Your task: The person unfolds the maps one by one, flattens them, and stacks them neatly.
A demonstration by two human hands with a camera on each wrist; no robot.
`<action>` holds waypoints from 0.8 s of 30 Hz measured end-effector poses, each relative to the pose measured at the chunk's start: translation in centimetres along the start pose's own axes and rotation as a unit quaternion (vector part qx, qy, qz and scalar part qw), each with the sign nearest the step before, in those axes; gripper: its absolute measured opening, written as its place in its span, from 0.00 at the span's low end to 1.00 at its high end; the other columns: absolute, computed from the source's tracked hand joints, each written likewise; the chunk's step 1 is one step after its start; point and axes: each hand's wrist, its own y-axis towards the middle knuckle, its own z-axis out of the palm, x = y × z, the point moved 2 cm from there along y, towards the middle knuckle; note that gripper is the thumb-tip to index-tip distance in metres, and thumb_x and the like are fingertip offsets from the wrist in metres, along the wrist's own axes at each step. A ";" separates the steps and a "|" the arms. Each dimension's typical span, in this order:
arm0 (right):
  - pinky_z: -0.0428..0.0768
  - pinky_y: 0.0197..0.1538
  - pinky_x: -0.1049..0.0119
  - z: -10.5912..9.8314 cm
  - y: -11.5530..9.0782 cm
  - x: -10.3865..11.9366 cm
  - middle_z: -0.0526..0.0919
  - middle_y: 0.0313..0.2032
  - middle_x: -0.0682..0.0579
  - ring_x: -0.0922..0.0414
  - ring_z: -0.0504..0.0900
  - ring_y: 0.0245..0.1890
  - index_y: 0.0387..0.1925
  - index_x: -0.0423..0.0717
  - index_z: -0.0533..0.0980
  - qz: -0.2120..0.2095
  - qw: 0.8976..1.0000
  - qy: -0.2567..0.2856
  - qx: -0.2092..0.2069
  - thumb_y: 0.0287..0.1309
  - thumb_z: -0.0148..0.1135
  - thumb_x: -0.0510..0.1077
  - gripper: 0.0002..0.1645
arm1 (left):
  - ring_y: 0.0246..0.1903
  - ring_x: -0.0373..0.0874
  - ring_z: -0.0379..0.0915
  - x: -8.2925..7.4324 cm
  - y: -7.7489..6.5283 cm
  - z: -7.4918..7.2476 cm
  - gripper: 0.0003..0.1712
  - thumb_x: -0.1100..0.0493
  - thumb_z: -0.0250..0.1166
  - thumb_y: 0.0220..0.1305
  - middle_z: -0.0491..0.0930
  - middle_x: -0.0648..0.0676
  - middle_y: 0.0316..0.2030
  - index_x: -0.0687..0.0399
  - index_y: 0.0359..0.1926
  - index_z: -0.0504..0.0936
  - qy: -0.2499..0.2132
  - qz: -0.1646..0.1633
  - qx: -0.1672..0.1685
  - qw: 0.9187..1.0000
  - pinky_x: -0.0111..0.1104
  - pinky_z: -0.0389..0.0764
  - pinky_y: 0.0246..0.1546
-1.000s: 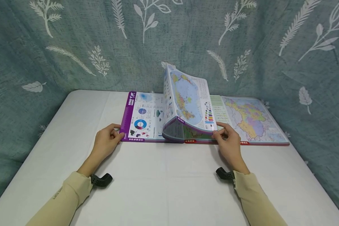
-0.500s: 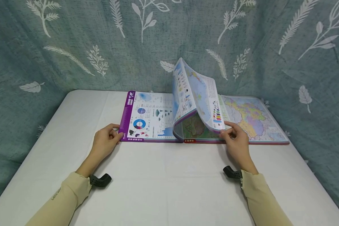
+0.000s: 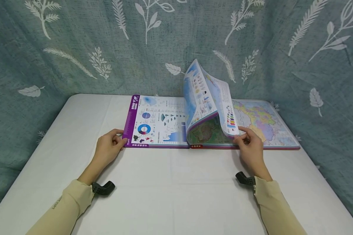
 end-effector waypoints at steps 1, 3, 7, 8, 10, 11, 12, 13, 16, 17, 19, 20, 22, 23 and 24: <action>0.73 0.33 0.78 -0.1 0.0 -0.1 0.88 0.32 0.39 0.58 0.85 0.29 0.66 0.39 0.77 0.000 1.000 -0.001 -0.001 0.73 0.63 0.39 0.23 | 0.22 0.44 0.68 0.0 0.0 0.0 0.20 0.60 0.69 0.72 0.78 0.52 0.22 0.65 0.59 0.81 0.000 0.000 0.000 1.000 0.33 0.65 0.29; 0.73 0.33 0.79 -0.3 -0.1 -0.5 0.88 0.33 0.39 0.58 0.85 0.28 0.66 0.39 0.77 0.003 1.000 -0.005 -0.003 0.73 0.63 0.39 0.23 | 0.22 0.45 0.68 -0.1 0.0 0.1 0.20 0.60 0.69 0.72 0.78 0.52 0.22 0.65 0.60 0.81 -0.001 -0.002 0.001 1.000 0.33 0.65 0.29; 0.72 0.30 0.78 -0.9 -0.2 -1.1 0.88 0.33 0.39 0.59 0.84 0.27 0.66 0.40 0.77 0.015 1.000 -0.014 -0.006 0.74 0.63 0.39 0.23 | 0.23 0.45 0.68 -0.1 0.0 0.1 0.21 0.59 0.69 0.72 0.78 0.53 0.22 0.64 0.61 0.80 -0.001 -0.010 0.006 1.000 0.33 0.66 0.29; 0.71 0.30 0.77 -1.0 -0.2 -1.3 0.88 0.33 0.39 0.59 0.83 0.27 0.66 0.40 0.77 0.019 1.000 -0.017 -0.007 0.74 0.63 0.39 0.23 | 0.23 0.45 0.69 -0.1 0.0 0.2 0.21 0.58 0.68 0.73 0.78 0.53 0.23 0.64 0.61 0.80 0.000 -0.011 0.007 1.000 0.32 0.66 0.28; 0.71 0.29 0.77 -1.4 -0.3 -1.5 0.88 0.33 0.39 0.62 0.83 0.27 0.66 0.41 0.78 0.026 0.999 -0.018 -0.011 0.73 0.64 0.39 0.23 | 0.23 0.45 0.69 0.0 0.0 0.2 0.21 0.58 0.68 0.73 0.78 0.53 0.23 0.64 0.61 0.80 0.004 -0.014 0.008 1.000 0.32 0.66 0.28; 0.71 0.29 0.77 -1.6 -0.3 -1.7 0.89 0.33 0.39 0.63 0.83 0.27 0.66 0.42 0.78 0.029 0.999 -0.017 -0.013 0.73 0.64 0.39 0.22 | 0.23 0.45 0.69 0.0 0.0 0.1 0.21 0.58 0.68 0.73 0.78 0.53 0.23 0.64 0.61 0.80 0.005 -0.014 0.007 1.000 0.32 0.66 0.28; 0.72 0.29 0.78 -1.8 -0.3 -1.9 0.88 0.33 0.39 0.64 0.83 0.26 0.65 0.43 0.79 0.032 0.999 -0.017 -0.016 0.73 0.64 0.39 0.22 | 0.23 0.45 0.69 0.0 0.0 0.1 0.21 0.58 0.68 0.73 0.79 0.53 0.23 0.64 0.61 0.80 0.005 -0.014 0.006 1.000 0.32 0.66 0.28; 0.72 0.29 0.78 -2.0 -0.3 -2.0 0.88 0.33 0.38 0.65 0.82 0.26 0.64 0.43 0.80 0.035 0.999 -0.014 -0.019 0.73 0.64 0.39 0.21 | 0.23 0.45 0.69 0.0 0.0 0.1 0.21 0.58 0.68 0.73 0.79 0.53 0.23 0.64 0.61 0.81 0.005 -0.013 0.006 1.000 0.32 0.66 0.28; 0.73 0.30 0.79 -2.6 -0.3 -2.6 0.87 0.32 0.38 0.66 0.82 0.27 0.61 0.44 0.82 0.044 0.999 -0.004 -0.027 0.72 0.64 0.38 0.18 | 0.22 0.45 0.68 0.1 0.0 0.0 0.20 0.59 0.69 0.72 0.79 0.53 0.22 0.64 0.60 0.81 0.004 -0.010 0.003 1.000 0.32 0.65 0.27; 0.73 0.30 0.79 -2.7 -0.3 -2.7 0.86 0.31 0.38 0.67 0.82 0.27 0.60 0.44 0.83 0.045 0.999 -0.002 -0.028 0.72 0.64 0.38 0.18 | 0.22 0.44 0.68 0.1 0.0 0.0 0.20 0.59 0.69 0.72 0.79 0.53 0.22 0.65 0.60 0.81 0.003 -0.008 0.004 1.000 0.32 0.65 0.27; 0.73 0.31 0.80 -3.0 -0.2 -3.1 0.86 0.30 0.39 0.68 0.82 0.27 0.59 0.44 0.84 0.047 0.998 -0.002 -0.028 0.72 0.65 0.37 0.17 | 0.22 0.44 0.68 0.1 0.0 0.0 0.20 0.59 0.69 0.72 0.78 0.53 0.22 0.65 0.60 0.81 0.002 -0.007 0.004 1.000 0.31 0.65 0.27; 0.73 0.32 0.80 -3.1 -0.2 -3.2 0.86 0.30 0.40 0.68 0.82 0.27 0.58 0.44 0.84 0.048 0.998 -0.004 -0.027 0.71 0.65 0.37 0.17 | 0.22 0.44 0.68 0.0 0.0 0.0 0.20 0.59 0.69 0.72 0.78 0.52 0.22 0.65 0.60 0.81 0.002 -0.006 0.005 1.000 0.31 0.65 0.27; 0.74 0.33 0.80 -3.4 -0.2 -3.5 0.87 0.30 0.41 0.69 0.83 0.28 0.58 0.44 0.84 0.051 0.998 -0.009 -0.022 0.72 0.64 0.37 0.16 | 0.22 0.44 0.68 0.0 0.0 0.0 0.20 0.59 0.69 0.72 0.78 0.52 0.22 0.65 0.59 0.81 0.002 -0.006 0.005 1.000 0.31 0.65 0.26; 0.74 0.33 0.80 -3.6 -0.2 -3.6 0.87 0.30 0.42 0.69 0.83 0.28 0.57 0.44 0.85 0.054 0.998 -0.013 -0.021 0.72 0.64 0.38 0.16 | 0.22 0.44 0.68 0.0 0.0 0.1 0.20 0.59 0.69 0.72 0.78 0.52 0.22 0.65 0.59 0.81 0.002 -0.005 0.005 1.000 0.31 0.65 0.26; 0.74 0.33 0.80 -3.8 -0.2 -3.8 0.88 0.31 0.43 0.69 0.84 0.28 0.57 0.45 0.85 0.059 0.998 -0.014 -0.021 0.73 0.63 0.38 0.15 | 0.22 0.44 0.68 -0.1 0.0 0.1 0.20 0.59 0.69 0.72 0.78 0.52 0.22 0.65 0.59 0.81 0.002 -0.005 0.005 1.000 0.31 0.65 0.26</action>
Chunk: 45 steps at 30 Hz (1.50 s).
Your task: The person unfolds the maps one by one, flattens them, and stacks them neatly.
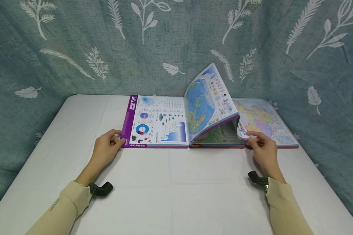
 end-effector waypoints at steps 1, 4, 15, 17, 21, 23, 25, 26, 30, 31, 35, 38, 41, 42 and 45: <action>0.75 0.33 0.80 -0.2 0.0 -0.1 0.88 0.31 0.43 0.69 0.84 0.28 0.57 0.45 0.85 0.005 1.000 -0.002 -0.001 0.73 0.63 0.39 0.15 | 0.22 0.44 0.68 0.0 0.0 0.0 0.20 0.59 0.69 0.72 0.78 0.52 0.22 0.65 0.59 0.81 0.000 0.000 0.000 1.000 0.31 0.65 0.26; 0.74 0.32 0.78 -0.7 0.0 -0.5 0.88 0.31 0.44 0.67 0.84 0.28 0.56 0.46 0.86 0.018 1.000 -0.008 -0.003 0.74 0.62 0.41 0.14 | 0.22 0.44 0.68 -0.1 0.0 0.0 0.19 0.59 0.68 0.72 0.78 0.52 0.22 0.65 0.59 0.81 0.000 -0.001 -0.001 1.000 0.31 0.65 0.26; 0.69 0.27 0.75 -2.3 0.3 -2.0 0.83 0.31 0.53 0.67 0.74 0.26 0.51 0.47 0.87 0.068 0.995 -0.073 -0.027 0.73 0.58 0.40 0.15 | 0.23 0.45 0.68 0.0 0.0 0.0 0.20 0.59 0.68 0.73 0.78 0.53 0.23 0.65 0.60 0.81 0.002 -0.007 0.001 1.000 0.30 0.65 0.25; 0.69 0.28 0.75 -2.5 0.3 -2.1 0.83 0.29 0.55 0.67 0.73 0.26 0.50 0.47 0.88 0.070 0.993 -0.083 -0.041 0.71 0.59 0.39 0.14 | 0.23 0.45 0.68 0.0 0.0 -0.1 0.20 0.59 0.68 0.73 0.79 0.53 0.23 0.65 0.60 0.81 0.001 -0.006 0.001 1.000 0.30 0.65 0.25; 0.66 0.31 0.74 -2.9 0.3 -2.2 0.82 0.26 0.59 0.69 0.72 0.25 0.47 0.48 0.89 0.065 0.990 -0.106 -0.065 0.68 0.61 0.39 0.13 | 0.23 0.45 0.68 0.0 -0.1 -0.2 0.20 0.59 0.68 0.73 0.79 0.53 0.23 0.65 0.60 0.81 -0.002 -0.003 0.000 1.000 0.30 0.65 0.25; 0.66 0.32 0.73 -3.1 0.3 -2.3 0.80 0.25 0.64 0.71 0.71 0.23 0.46 0.48 0.89 0.064 0.989 -0.109 -0.072 0.68 0.61 0.40 0.13 | 0.23 0.45 0.68 0.0 -0.1 -0.2 0.20 0.59 0.69 0.73 0.78 0.53 0.23 0.65 0.59 0.81 -0.003 -0.003 0.000 1.000 0.30 0.65 0.25; 0.65 0.31 0.73 -3.5 0.3 -2.6 0.78 0.23 0.72 0.73 0.72 0.22 0.46 0.48 0.89 0.066 0.989 -0.106 -0.078 0.68 0.61 0.41 0.13 | 0.23 0.45 0.68 -0.1 -0.1 -0.1 0.20 0.59 0.69 0.73 0.78 0.53 0.23 0.65 0.59 0.81 -0.004 -0.003 0.001 1.000 0.30 0.65 0.25; 0.65 0.30 0.73 -3.6 0.3 -2.7 0.77 0.22 0.75 0.73 0.71 0.21 0.46 0.48 0.89 0.069 0.989 -0.102 -0.080 0.68 0.61 0.41 0.13 | 0.23 0.45 0.68 -0.1 -0.1 -0.1 0.20 0.59 0.69 0.73 0.78 0.53 0.23 0.65 0.59 0.81 -0.005 -0.004 0.001 1.000 0.30 0.65 0.25; 0.64 0.32 0.73 -3.9 0.2 -3.0 0.74 0.20 0.83 0.77 0.72 0.22 0.48 0.45 0.89 0.080 0.989 -0.084 -0.088 0.69 0.60 0.42 0.14 | 0.23 0.45 0.68 -0.1 -0.1 -0.1 0.20 0.59 0.69 0.73 0.78 0.53 0.23 0.65 0.59 0.81 -0.004 -0.003 0.001 1.000 0.30 0.65 0.25; 0.65 0.33 0.73 -4.0 0.2 -3.1 0.74 0.20 0.84 0.78 0.72 0.22 0.48 0.45 0.88 0.083 0.989 -0.081 -0.089 0.70 0.60 0.43 0.15 | 0.23 0.45 0.68 -0.1 -0.1 -0.1 0.20 0.59 0.68 0.73 0.78 0.53 0.23 0.65 0.60 0.81 -0.003 -0.003 0.001 1.000 0.30 0.65 0.25; 0.65 0.38 0.73 -4.1 0.2 -3.3 0.72 0.20 0.85 0.78 0.72 0.25 0.51 0.44 0.88 0.104 0.986 -0.081 -0.099 0.72 0.62 0.48 0.17 | 0.23 0.45 0.68 -0.2 -0.1 -0.2 0.20 0.59 0.68 0.73 0.79 0.53 0.23 0.65 0.60 0.81 0.000 -0.004 0.002 1.000 0.30 0.66 0.25; 0.66 0.38 0.73 -4.2 0.3 -3.6 0.72 0.21 0.82 0.76 0.72 0.26 0.53 0.44 0.87 0.132 0.982 -0.080 -0.108 0.72 0.63 0.53 0.20 | 0.23 0.45 0.69 -0.2 -0.1 -0.2 0.20 0.59 0.68 0.73 0.79 0.54 0.23 0.65 0.60 0.81 0.000 -0.003 0.003 1.000 0.30 0.66 0.25; 0.68 0.36 0.75 -4.3 0.4 -3.9 0.73 0.23 0.80 0.75 0.73 0.27 0.56 0.45 0.86 0.164 0.978 -0.063 -0.116 0.71 0.63 0.56 0.23 | 0.24 0.45 0.69 -0.2 -0.1 -0.2 0.21 0.59 0.68 0.73 0.79 0.54 0.24 0.65 0.61 0.80 -0.002 -0.004 0.004 1.000 0.30 0.66 0.26; 0.68 0.36 0.75 -4.3 0.4 -4.0 0.73 0.23 0.79 0.74 0.73 0.27 0.57 0.46 0.86 0.172 0.976 -0.057 -0.120 0.71 0.63 0.57 0.24 | 0.24 0.45 0.69 -0.2 -0.1 -0.2 0.21 0.59 0.68 0.73 0.79 0.54 0.24 0.65 0.61 0.80 -0.002 -0.005 0.004 1.000 0.30 0.66 0.26; 0.70 0.35 0.78 -4.6 0.5 -4.3 0.75 0.25 0.78 0.75 0.74 0.28 0.59 0.47 0.85 0.188 0.974 -0.039 -0.122 0.70 0.64 0.59 0.26 | 0.23 0.45 0.69 -0.3 -0.1 -0.1 0.20 0.59 0.68 0.73 0.79 0.54 0.23 0.65 0.60 0.81 -0.005 -0.008 0.002 1.000 0.30 0.66 0.26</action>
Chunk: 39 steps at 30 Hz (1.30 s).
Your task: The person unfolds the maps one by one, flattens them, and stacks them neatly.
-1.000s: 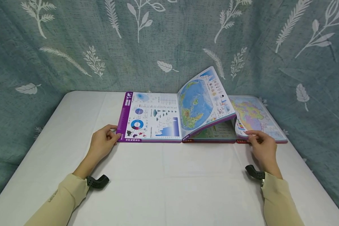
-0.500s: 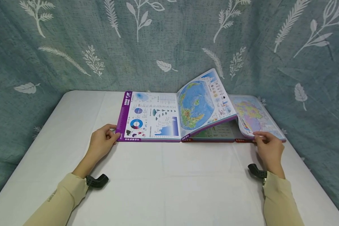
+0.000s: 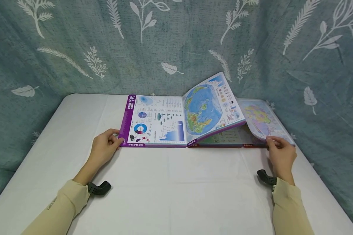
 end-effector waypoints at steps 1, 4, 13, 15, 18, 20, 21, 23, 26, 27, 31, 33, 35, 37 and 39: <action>0.71 0.35 0.79 -0.1 0.1 0.0 0.75 0.26 0.78 0.75 0.75 0.28 0.59 0.47 0.84 0.003 1.000 0.006 0.001 0.70 0.64 0.59 0.27 | 0.23 0.45 0.68 0.0 0.0 0.1 0.20 0.59 0.68 0.73 0.79 0.54 0.23 0.65 0.60 0.81 -0.002 -0.002 -0.001 1.000 0.30 0.66 0.26; 0.72 0.34 0.82 -0.5 0.3 -0.4 0.76 0.28 0.76 0.76 0.76 0.29 0.60 0.46 0.84 0.005 1.000 0.020 -0.002 0.69 0.66 0.58 0.27 | 0.24 0.45 0.69 -0.1 0.1 0.4 0.20 0.59 0.68 0.73 0.79 0.54 0.24 0.64 0.60 0.81 -0.008 -0.005 0.002 1.000 0.30 0.66 0.26; 0.71 0.34 0.84 -1.9 -0.2 -2.2 0.77 0.32 0.73 0.74 0.76 0.32 0.59 0.46 0.84 0.011 0.999 0.045 -0.025 0.67 0.70 0.57 0.26 | 0.23 0.45 0.69 -0.6 0.7 1.2 0.20 0.59 0.68 0.73 0.79 0.53 0.23 0.64 0.61 0.81 -0.007 0.009 0.012 1.000 0.30 0.66 0.26; 0.71 0.34 0.85 -1.9 -0.3 -2.4 0.76 0.33 0.73 0.75 0.75 0.33 0.60 0.45 0.83 0.006 0.999 0.038 -0.028 0.67 0.69 0.57 0.28 | 0.23 0.44 0.69 -0.7 0.8 1.2 0.20 0.59 0.68 0.73 0.79 0.53 0.23 0.64 0.61 0.81 -0.007 0.013 0.013 1.000 0.30 0.66 0.27; 0.70 0.35 0.85 -1.9 -0.3 -2.8 0.75 0.34 0.74 0.75 0.74 0.34 0.62 0.44 0.82 0.003 0.999 0.030 -0.027 0.67 0.69 0.57 0.29 | 0.23 0.45 0.70 -0.7 0.7 1.2 0.21 0.59 0.68 0.73 0.79 0.53 0.23 0.64 0.61 0.81 -0.006 0.008 0.018 1.000 0.31 0.67 0.26; 0.70 0.36 0.85 -1.9 -0.1 -3.0 0.75 0.34 0.74 0.75 0.74 0.35 0.63 0.45 0.81 0.007 0.999 0.033 -0.028 0.67 0.70 0.56 0.29 | 0.23 0.45 0.70 -0.6 0.6 1.2 0.21 0.58 0.68 0.73 0.79 0.52 0.23 0.64 0.61 0.81 -0.005 0.001 0.020 1.000 0.31 0.67 0.27; 0.70 0.36 0.85 -2.0 0.0 -3.0 0.75 0.35 0.74 0.75 0.74 0.35 0.63 0.45 0.81 0.011 0.999 0.038 -0.030 0.67 0.70 0.56 0.29 | 0.23 0.45 0.70 -0.5 0.6 1.2 0.21 0.58 0.68 0.73 0.79 0.52 0.23 0.64 0.61 0.81 -0.005 -0.002 0.021 1.000 0.31 0.67 0.27; 0.70 0.36 0.85 -2.1 0.3 -3.1 0.75 0.35 0.74 0.76 0.74 0.35 0.63 0.47 0.81 0.017 0.998 0.053 -0.037 0.66 0.70 0.55 0.29 | 0.23 0.45 0.70 -0.3 0.5 1.2 0.21 0.58 0.68 0.73 0.79 0.52 0.23 0.63 0.61 0.81 -0.005 -0.006 0.022 1.000 0.31 0.67 0.27; 0.71 0.36 0.85 -2.3 0.8 -3.1 0.77 0.36 0.72 0.75 0.76 0.35 0.63 0.48 0.82 0.036 0.994 0.097 -0.045 0.66 0.71 0.55 0.28 | 0.24 0.45 0.70 -0.1 0.4 1.1 0.21 0.58 0.68 0.73 0.79 0.52 0.23 0.63 0.61 0.80 -0.003 -0.008 0.017 1.000 0.31 0.67 0.27; 0.72 0.36 0.85 -2.3 1.0 -3.1 0.77 0.36 0.72 0.75 0.76 0.35 0.63 0.48 0.81 0.043 0.992 0.111 -0.048 0.66 0.71 0.55 0.28 | 0.24 0.45 0.70 -0.1 0.4 1.0 0.21 0.58 0.68 0.73 0.79 0.52 0.24 0.63 0.61 0.80 -0.002 -0.007 0.015 1.000 0.31 0.67 0.27; 0.73 0.34 0.85 -2.5 1.4 -2.8 0.76 0.40 0.67 0.72 0.75 0.36 0.65 0.48 0.79 0.076 0.982 0.163 -0.062 0.67 0.71 0.54 0.30 | 0.24 0.45 0.70 0.1 0.3 0.5 0.21 0.58 0.68 0.73 0.79 0.53 0.24 0.63 0.61 0.80 0.000 -0.008 0.009 1.000 0.31 0.67 0.27; 0.73 0.33 0.86 -2.5 1.5 -2.8 0.76 0.41 0.67 0.71 0.75 0.36 0.66 0.49 0.78 0.093 0.977 0.178 -0.071 0.66 0.72 0.53 0.31 | 0.24 0.45 0.70 0.2 0.3 0.3 0.21 0.58 0.68 0.73 0.79 0.53 0.24 0.63 0.61 0.80 -0.001 -0.009 0.008 1.000 0.31 0.68 0.28; 0.73 0.32 0.85 -2.5 1.6 -2.8 0.77 0.41 0.67 0.72 0.75 0.35 0.67 0.50 0.78 0.103 0.974 0.188 -0.077 0.64 0.74 0.52 0.32 | 0.25 0.45 0.70 0.3 0.3 0.1 0.21 0.58 0.68 0.74 0.79 0.53 0.24 0.63 0.62 0.80 0.000 -0.011 0.008 1.000 0.32 0.68 0.30; 0.72 0.31 0.85 -2.4 1.7 -2.7 0.77 0.39 0.67 0.73 0.75 0.35 0.67 0.51 0.77 0.104 0.975 0.179 -0.078 0.60 0.77 0.50 0.35 | 0.25 0.45 0.70 0.4 0.3 0.0 0.21 0.58 0.68 0.74 0.79 0.53 0.24 0.63 0.62 0.80 0.001 -0.014 0.007 1.000 0.33 0.69 0.31; 0.71 0.33 0.85 -2.2 1.6 -2.6 0.76 0.38 0.69 0.74 0.75 0.35 0.69 0.52 0.76 0.100 0.982 0.142 -0.073 0.58 0.78 0.50 0.38 | 0.25 0.46 0.70 0.5 0.3 -0.2 0.21 0.58 0.68 0.73 0.79 0.53 0.24 0.63 0.62 0.80 0.003 -0.016 0.005 1.000 0.32 0.69 0.31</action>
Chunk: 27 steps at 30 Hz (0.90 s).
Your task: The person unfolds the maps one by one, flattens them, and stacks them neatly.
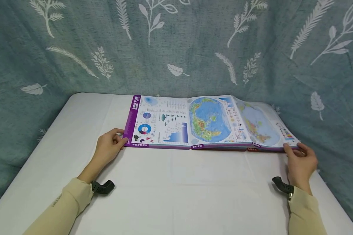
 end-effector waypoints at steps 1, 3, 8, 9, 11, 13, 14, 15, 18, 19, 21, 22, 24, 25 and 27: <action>0.71 0.33 0.85 0.0 0.0 0.0 0.76 0.37 0.69 0.75 0.75 0.34 0.70 0.52 0.76 -0.005 1.000 -0.012 0.002 0.57 0.79 0.48 0.39 | 0.25 0.46 0.70 0.0 0.0 0.0 0.21 0.58 0.68 0.73 0.79 0.53 0.24 0.63 0.62 0.80 0.001 0.000 -0.001 1.000 0.32 0.68 0.30; 0.71 0.35 0.86 0.1 -0.1 -0.1 0.75 0.36 0.69 0.77 0.74 0.33 0.71 0.53 0.75 -0.020 0.999 -0.043 0.004 0.56 0.79 0.45 0.40 | 0.25 0.46 0.70 0.1 0.0 -0.1 0.21 0.58 0.68 0.73 0.78 0.53 0.24 0.63 0.61 0.80 0.002 0.003 -0.002 1.000 0.32 0.68 0.29; 0.72 0.35 0.88 0.1 -0.2 -0.4 0.76 0.35 0.69 0.78 0.75 0.29 0.69 0.50 0.76 -0.037 0.998 -0.057 0.003 0.58 0.75 0.36 0.37 | 0.26 0.45 0.67 0.1 0.0 -0.5 0.21 0.59 0.69 0.72 0.76 0.53 0.23 0.65 0.60 0.81 0.010 0.014 -0.008 1.000 0.33 0.66 0.29; 0.72 0.34 0.88 0.1 -0.2 -0.4 0.76 0.35 0.68 0.78 0.76 0.29 0.69 0.50 0.77 -0.033 0.998 -0.051 0.002 0.58 0.74 0.35 0.36 | 0.26 0.45 0.67 0.1 -0.1 -0.5 0.21 0.59 0.69 0.72 0.75 0.53 0.23 0.65 0.60 0.81 0.011 0.016 -0.009 1.000 0.33 0.66 0.30; 0.72 0.34 0.88 0.1 -0.3 -0.3 0.75 0.35 0.68 0.76 0.75 0.30 0.68 0.51 0.77 -0.022 0.999 -0.043 0.002 0.58 0.74 0.34 0.36 | 0.26 0.45 0.66 0.2 -0.1 -0.6 0.21 0.59 0.69 0.72 0.75 0.53 0.23 0.65 0.60 0.81 0.012 0.018 -0.009 1.000 0.33 0.66 0.30; 0.72 0.34 0.88 0.1 -0.4 -0.2 0.75 0.35 0.67 0.75 0.75 0.31 0.68 0.51 0.78 -0.014 0.999 -0.039 0.002 0.59 0.74 0.34 0.36 | 0.26 0.45 0.66 0.2 -0.1 -0.6 0.21 0.59 0.69 0.72 0.75 0.53 0.23 0.66 0.60 0.81 0.011 0.019 -0.009 1.000 0.33 0.66 0.29; 0.72 0.34 0.88 0.1 -0.4 -0.1 0.75 0.35 0.67 0.75 0.75 0.31 0.68 0.51 0.78 -0.011 0.999 -0.037 0.002 0.59 0.74 0.34 0.35 | 0.25 0.45 0.66 0.2 -0.1 -0.6 0.21 0.59 0.69 0.72 0.75 0.53 0.23 0.66 0.60 0.81 0.010 0.020 -0.010 1.000 0.33 0.66 0.29; 0.72 0.34 0.88 0.1 -0.4 -0.1 0.76 0.35 0.67 0.74 0.75 0.32 0.68 0.52 0.78 -0.010 0.999 -0.035 0.002 0.59 0.73 0.33 0.35 | 0.25 0.45 0.66 0.1 -0.1 -0.7 0.21 0.59 0.69 0.72 0.76 0.53 0.23 0.66 0.60 0.81 0.010 0.021 -0.011 1.000 0.32 0.66 0.29; 0.72 0.34 0.88 0.1 -0.4 0.0 0.76 0.34 0.67 0.75 0.76 0.31 0.67 0.50 0.79 -0.014 0.999 -0.032 -0.003 0.58 0.74 0.33 0.34 | 0.25 0.45 0.66 0.1 -0.2 -0.8 0.21 0.59 0.69 0.72 0.76 0.53 0.23 0.66 0.60 0.81 0.009 0.021 -0.014 1.000 0.32 0.66 0.28; 0.72 0.34 0.87 0.2 -0.4 0.0 0.76 0.34 0.68 0.75 0.76 0.30 0.66 0.50 0.79 -0.013 0.999 -0.029 -0.003 0.58 0.74 0.33 0.34 | 0.25 0.45 0.66 0.1 -0.2 -0.8 0.21 0.59 0.69 0.72 0.76 0.53 0.24 0.66 0.60 0.81 0.010 0.021 -0.015 1.000 0.32 0.66 0.28; 0.72 0.33 0.87 0.2 -0.4 -0.1 0.77 0.32 0.68 0.75 0.76 0.29 0.66 0.49 0.80 -0.015 1.000 -0.026 -0.005 0.58 0.74 0.33 0.33 | 0.25 0.45 0.66 0.2 -0.2 -0.9 0.21 0.59 0.69 0.72 0.76 0.53 0.23 0.66 0.60 0.81 0.011 0.021 -0.017 1.000 0.31 0.65 0.27; 0.72 0.33 0.87 0.2 -0.4 -0.2 0.77 0.32 0.68 0.75 0.76 0.29 0.65 0.49 0.80 -0.016 1.000 -0.025 -0.006 0.58 0.74 0.33 0.33 | 0.25 0.45 0.66 0.2 -0.2 -0.9 0.21 0.59 0.69 0.72 0.76 0.53 0.23 0.66 0.60 0.81 0.010 0.021 -0.017 1.000 0.31 0.65 0.27; 0.72 0.33 0.87 0.3 -0.4 -0.3 0.77 0.32 0.68 0.76 0.76 0.29 0.65 0.49 0.80 -0.015 1.000 -0.025 -0.006 0.58 0.74 0.33 0.33 | 0.25 0.45 0.66 0.3 -0.2 -0.9 0.20 0.60 0.69 0.72 0.76 0.53 0.23 0.66 0.60 0.81 0.010 0.023 -0.018 1.000 0.31 0.65 0.26; 0.72 0.33 0.88 0.3 -0.4 -0.3 0.76 0.32 0.68 0.76 0.75 0.29 0.65 0.49 0.80 -0.015 1.000 -0.024 -0.006 0.58 0.73 0.33 0.32 | 0.25 0.45 0.66 0.3 -0.2 -0.9 0.20 0.60 0.69 0.72 0.76 0.53 0.23 0.66 0.60 0.81 0.009 0.023 -0.018 1.000 0.31 0.65 0.26; 0.72 0.33 0.87 0.3 -0.4 -0.3 0.77 0.31 0.68 0.76 0.75 0.28 0.65 0.48 0.80 -0.016 1.000 -0.024 -0.010 0.58 0.73 0.33 0.32 | 0.24 0.45 0.66 0.3 -0.2 -0.9 0.20 0.60 0.69 0.72 0.75 0.53 0.23 0.66 0.60 0.81 0.009 0.025 -0.020 0.999 0.31 0.65 0.26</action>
